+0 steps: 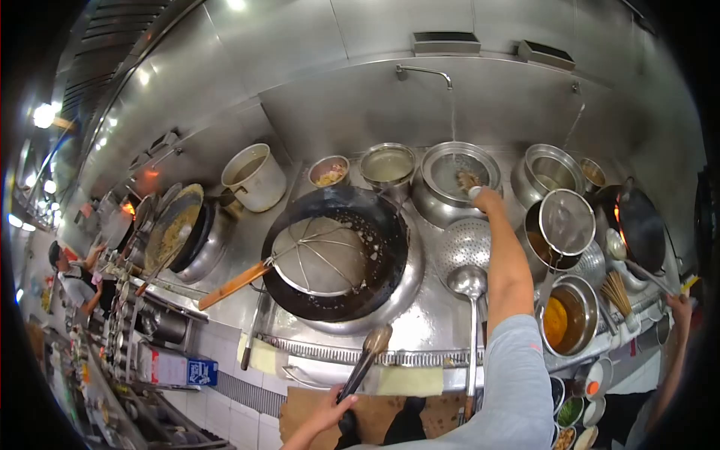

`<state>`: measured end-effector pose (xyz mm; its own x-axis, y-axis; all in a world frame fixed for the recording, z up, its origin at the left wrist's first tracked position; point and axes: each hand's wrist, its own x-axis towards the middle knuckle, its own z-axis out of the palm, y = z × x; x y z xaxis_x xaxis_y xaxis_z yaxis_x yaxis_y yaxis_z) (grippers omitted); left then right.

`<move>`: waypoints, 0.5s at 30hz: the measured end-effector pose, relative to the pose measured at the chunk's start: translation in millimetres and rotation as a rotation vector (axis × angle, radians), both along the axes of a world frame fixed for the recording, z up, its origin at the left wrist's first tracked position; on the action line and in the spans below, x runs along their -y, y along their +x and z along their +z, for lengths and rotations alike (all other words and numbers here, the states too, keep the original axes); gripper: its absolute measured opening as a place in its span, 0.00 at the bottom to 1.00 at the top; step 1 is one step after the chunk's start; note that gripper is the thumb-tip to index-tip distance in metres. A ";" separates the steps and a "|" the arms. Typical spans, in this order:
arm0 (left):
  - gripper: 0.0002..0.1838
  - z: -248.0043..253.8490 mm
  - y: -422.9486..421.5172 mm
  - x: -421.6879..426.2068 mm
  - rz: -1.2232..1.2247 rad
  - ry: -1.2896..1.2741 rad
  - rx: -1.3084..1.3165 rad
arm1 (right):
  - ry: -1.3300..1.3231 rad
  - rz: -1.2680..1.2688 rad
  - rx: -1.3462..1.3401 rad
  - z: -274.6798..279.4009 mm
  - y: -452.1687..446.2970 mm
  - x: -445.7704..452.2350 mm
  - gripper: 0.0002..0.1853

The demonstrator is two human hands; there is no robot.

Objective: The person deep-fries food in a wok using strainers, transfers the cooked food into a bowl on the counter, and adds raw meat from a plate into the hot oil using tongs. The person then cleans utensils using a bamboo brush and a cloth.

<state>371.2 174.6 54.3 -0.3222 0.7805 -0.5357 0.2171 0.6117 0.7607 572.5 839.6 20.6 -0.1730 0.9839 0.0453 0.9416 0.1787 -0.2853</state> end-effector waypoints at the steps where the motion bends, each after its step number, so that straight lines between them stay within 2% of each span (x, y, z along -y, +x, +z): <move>1: 0.34 -1.7 1.6 -9.5 0.052 -0.094 0.204 | -0.004 -0.013 0.017 4.9 4.3 11.2 0.22; 3: 0.20 -5.2 3.2 -30.7 -0.012 -0.028 0.337 | -0.630 -0.118 -0.603 18.5 15.5 36.0 0.27; 4: 0.16 -14.0 1.8 -41.1 -0.029 -0.037 0.381 | -0.635 -0.144 -0.589 32.1 20.2 56.8 0.27; 5: 0.18 -24.5 0.5 -52.2 -0.040 -0.067 0.426 | -0.595 -0.104 -0.654 49.2 26.7 93.9 0.27; 6: 0.19 -45.9 -0.9 -61.9 -0.050 -0.058 0.366 | -0.556 -0.068 -0.717 63.9 34.0 135.9 0.28; 7: 0.15 -81.4 -6.7 -76.1 -0.118 -0.024 0.325 | -0.579 -0.109 -0.699 77.4 39.1 181.2 0.28; 8: 0.11 -78.7 -6.9 -90.8 -0.185 -0.042 0.344 | -0.453 -0.127 -0.593 94.6 41.7 225.7 0.27; 9: 0.12 -66.5 -8.3 -104.3 -0.236 -0.042 0.493 | -0.317 -0.140 -0.490 113.0 46.9 260.7 0.27; 10: 0.14 -66.2 -10.0 -117.5 -0.192 -0.086 0.514 | -0.291 -0.116 -0.306 124.9 56.8 294.8 0.28; 11: 0.15 -73.2 -11.8 -129.5 -0.147 -0.128 0.533 | -0.291 -0.148 -0.298 122.3 65.3 321.4 0.28; 13: 0.13 -83.8 -22.0 -143.7 -0.196 -0.159 0.535 | -0.067 0.031 0.122 112.0 77.3 373.7 0.29; 15: 0.13 -84.4 -26.7 -148.4 -0.188 -0.200 0.524 | -0.203 0.042 0.225 135.1 58.3 430.3 0.28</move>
